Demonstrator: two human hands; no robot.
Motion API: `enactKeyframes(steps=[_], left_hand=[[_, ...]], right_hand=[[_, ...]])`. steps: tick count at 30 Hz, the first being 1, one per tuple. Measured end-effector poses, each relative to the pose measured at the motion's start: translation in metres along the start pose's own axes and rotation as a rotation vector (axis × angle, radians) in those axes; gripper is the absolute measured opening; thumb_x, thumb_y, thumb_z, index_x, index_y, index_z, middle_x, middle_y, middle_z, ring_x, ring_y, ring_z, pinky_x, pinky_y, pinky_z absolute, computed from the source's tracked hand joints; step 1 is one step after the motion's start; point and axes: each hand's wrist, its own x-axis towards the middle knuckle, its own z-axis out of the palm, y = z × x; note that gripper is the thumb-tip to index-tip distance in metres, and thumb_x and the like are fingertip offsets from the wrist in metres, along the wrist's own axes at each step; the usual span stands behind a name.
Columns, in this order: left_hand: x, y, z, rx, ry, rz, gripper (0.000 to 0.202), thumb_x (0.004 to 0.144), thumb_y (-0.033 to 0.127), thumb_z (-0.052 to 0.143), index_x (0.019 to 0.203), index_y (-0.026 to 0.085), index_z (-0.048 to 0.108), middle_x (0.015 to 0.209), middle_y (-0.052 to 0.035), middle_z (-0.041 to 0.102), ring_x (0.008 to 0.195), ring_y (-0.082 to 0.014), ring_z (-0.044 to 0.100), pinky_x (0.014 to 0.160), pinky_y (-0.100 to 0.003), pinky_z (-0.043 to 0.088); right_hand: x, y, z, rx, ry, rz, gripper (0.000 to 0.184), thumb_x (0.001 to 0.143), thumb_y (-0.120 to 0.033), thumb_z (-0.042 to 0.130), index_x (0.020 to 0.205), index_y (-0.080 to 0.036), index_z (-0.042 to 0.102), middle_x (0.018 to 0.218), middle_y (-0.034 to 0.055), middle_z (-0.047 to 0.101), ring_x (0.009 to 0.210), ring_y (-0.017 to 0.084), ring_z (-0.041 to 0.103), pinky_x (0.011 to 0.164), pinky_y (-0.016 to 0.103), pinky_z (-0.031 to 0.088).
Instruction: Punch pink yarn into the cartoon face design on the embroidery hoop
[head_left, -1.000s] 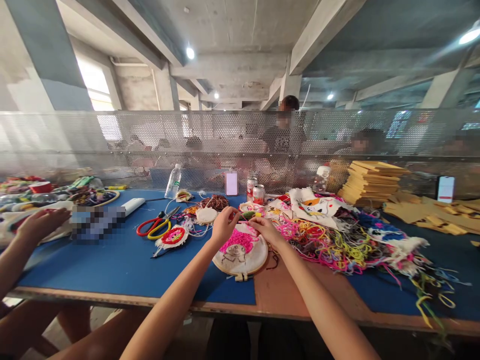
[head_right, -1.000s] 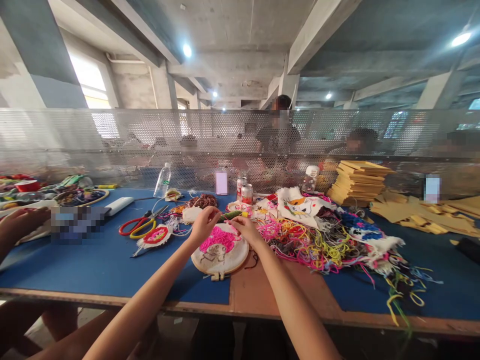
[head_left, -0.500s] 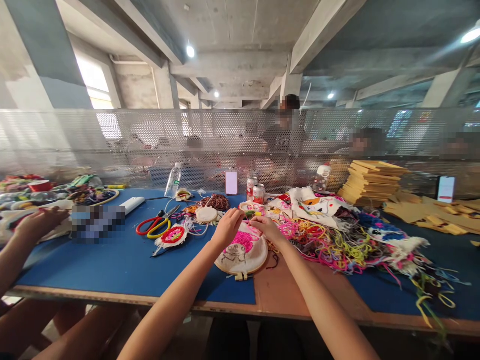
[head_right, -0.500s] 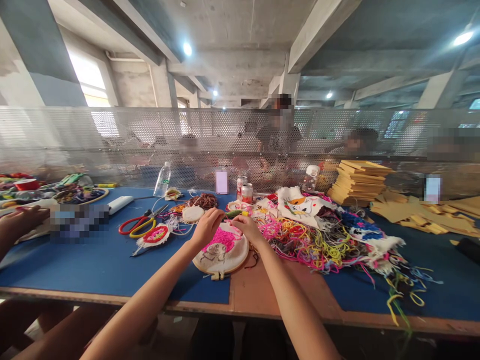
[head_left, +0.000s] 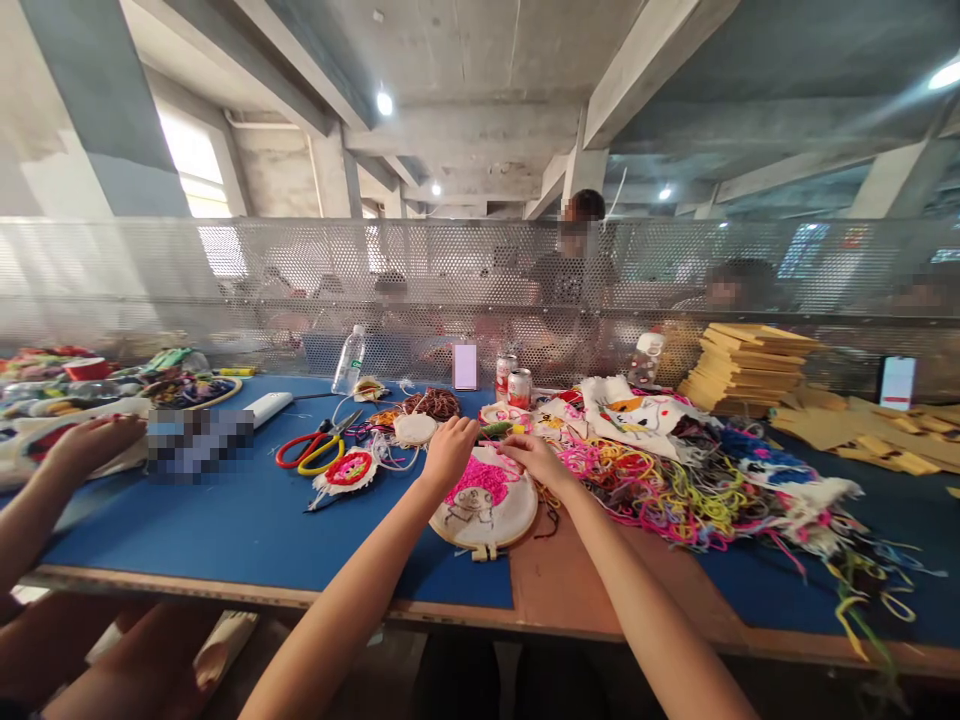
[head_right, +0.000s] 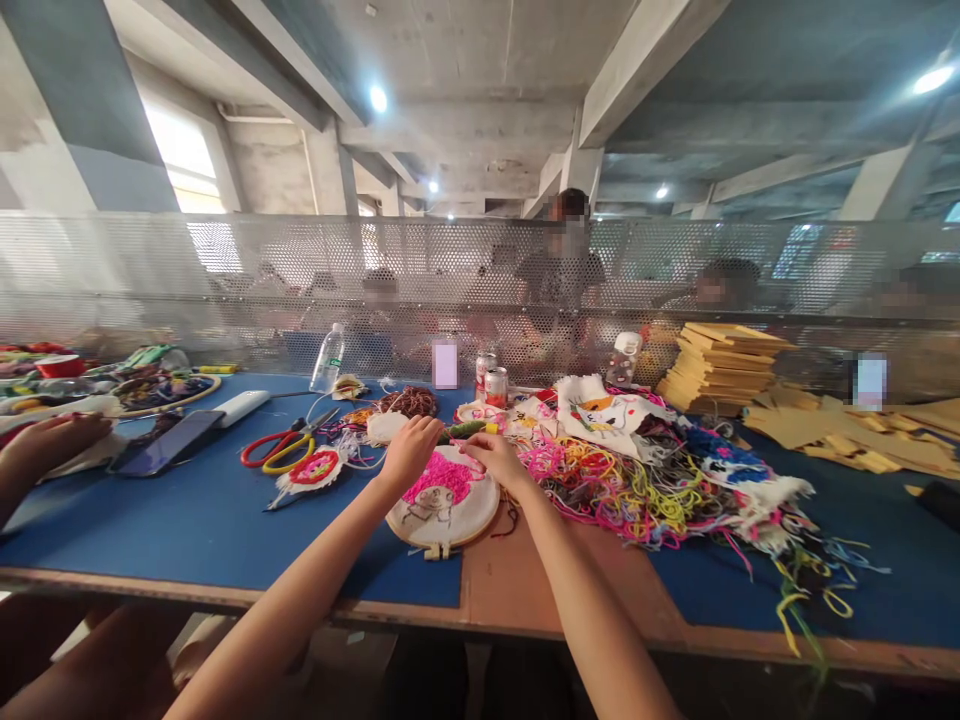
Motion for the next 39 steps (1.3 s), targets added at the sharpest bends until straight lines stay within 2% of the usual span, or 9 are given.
enactKeyframes(steps=[5, 10, 15, 18, 22, 28, 32, 34, 39], left_hand=[[-0.002, 0.001, 0.002, -0.047, -0.1, 0.118, 0.021, 0.088, 0.014, 0.044, 0.076, 0.016, 0.061, 0.074, -0.0044, 0.059, 0.076, -0.0181, 0.052, 0.068, -0.028, 0.041], [-0.001, 0.011, -0.009, -0.17, -0.119, 0.24, 0.019, 0.089, 0.02, 0.045, 0.082, 0.019, 0.063, 0.078, -0.0028, 0.061, 0.08, -0.0158, 0.054, 0.071, -0.026, 0.042], [-0.001, 0.012, -0.005, -0.261, 0.036, 0.072, 0.024, 0.091, 0.019, 0.036, 0.085, 0.016, 0.06, 0.079, -0.0065, 0.06, 0.075, -0.0181, 0.05, 0.069, -0.03, 0.041], [-0.003, 0.01, 0.0, -0.23, 0.012, 0.076, 0.026, 0.089, 0.014, 0.037, 0.075, 0.015, 0.059, 0.072, -0.0073, 0.057, 0.074, -0.0201, 0.049, 0.068, -0.032, 0.041], [-0.003, 0.013, -0.002, -0.289, -0.057, 0.217, 0.02, 0.088, 0.013, 0.043, 0.079, 0.019, 0.061, 0.074, -0.0024, 0.059, 0.076, -0.0156, 0.052, 0.07, -0.026, 0.041], [-0.002, 0.014, -0.003, -0.28, 0.008, 0.086, 0.026, 0.089, 0.013, 0.036, 0.078, 0.015, 0.059, 0.073, -0.0072, 0.059, 0.073, -0.0187, 0.05, 0.067, -0.03, 0.042], [-0.003, 0.016, -0.004, -0.29, -0.057, 0.191, 0.023, 0.087, 0.01, 0.041, 0.08, 0.018, 0.061, 0.074, -0.0043, 0.06, 0.075, -0.0173, 0.053, 0.068, -0.028, 0.042], [-0.004, 0.018, -0.005, -0.328, -0.055, 0.22, 0.02, 0.088, 0.013, 0.042, 0.086, 0.019, 0.061, 0.079, -0.0032, 0.062, 0.079, -0.0158, 0.054, 0.071, -0.026, 0.043], [-0.004, 0.018, -0.003, -0.296, 0.018, 0.068, 0.024, 0.089, 0.013, 0.037, 0.083, 0.016, 0.06, 0.078, -0.0076, 0.061, 0.076, -0.0191, 0.053, 0.067, -0.03, 0.043]], right_hand=[[-0.003, -0.003, 0.001, -0.037, 0.04, -0.013, 0.028, 0.068, -0.044, 0.06, 0.068, -0.017, 0.059, 0.05, -0.0052, 0.044, 0.045, 0.009, 0.038, 0.043, 0.021, 0.03], [-0.002, -0.003, -0.011, -0.083, 0.169, -0.041, 0.028, 0.072, -0.045, 0.052, 0.074, -0.018, 0.058, 0.06, -0.0029, 0.049, 0.051, 0.011, 0.04, 0.049, 0.023, 0.031], [-0.004, -0.004, -0.018, -0.131, 0.062, 0.018, 0.024, 0.062, -0.039, 0.063, 0.06, -0.015, 0.06, 0.051, -0.0032, 0.048, 0.048, 0.01, 0.04, 0.048, 0.023, 0.028], [-0.005, -0.007, -0.017, -0.11, 0.001, 0.03, 0.025, 0.064, -0.04, 0.061, 0.064, -0.015, 0.062, 0.051, -0.0039, 0.047, 0.047, 0.01, 0.039, 0.047, 0.022, 0.028], [-0.004, -0.01, -0.017, -0.093, 0.076, -0.016, 0.029, 0.071, -0.045, 0.053, 0.072, -0.017, 0.06, 0.06, -0.0026, 0.051, 0.053, 0.01, 0.041, 0.05, 0.022, 0.03], [-0.008, -0.015, -0.019, -0.127, -0.05, 0.03, 0.024, 0.061, -0.038, 0.065, 0.058, -0.015, 0.061, 0.049, -0.0027, 0.049, 0.047, 0.01, 0.04, 0.047, 0.023, 0.028], [-0.009, -0.019, -0.024, -0.11, 0.031, -0.005, 0.029, 0.071, -0.044, 0.054, 0.067, -0.017, 0.062, 0.055, -0.0028, 0.048, 0.051, 0.01, 0.039, 0.049, 0.023, 0.028], [-0.009, -0.019, -0.024, -0.122, 0.054, -0.003, 0.028, 0.068, -0.043, 0.057, 0.064, -0.016, 0.061, 0.056, -0.0024, 0.049, 0.053, 0.011, 0.039, 0.05, 0.023, 0.027], [-0.013, -0.022, -0.021, -0.114, -0.073, 0.068, 0.024, 0.06, -0.038, 0.067, 0.055, -0.015, 0.06, 0.05, -0.0025, 0.048, 0.048, 0.01, 0.039, 0.047, 0.023, 0.027]])
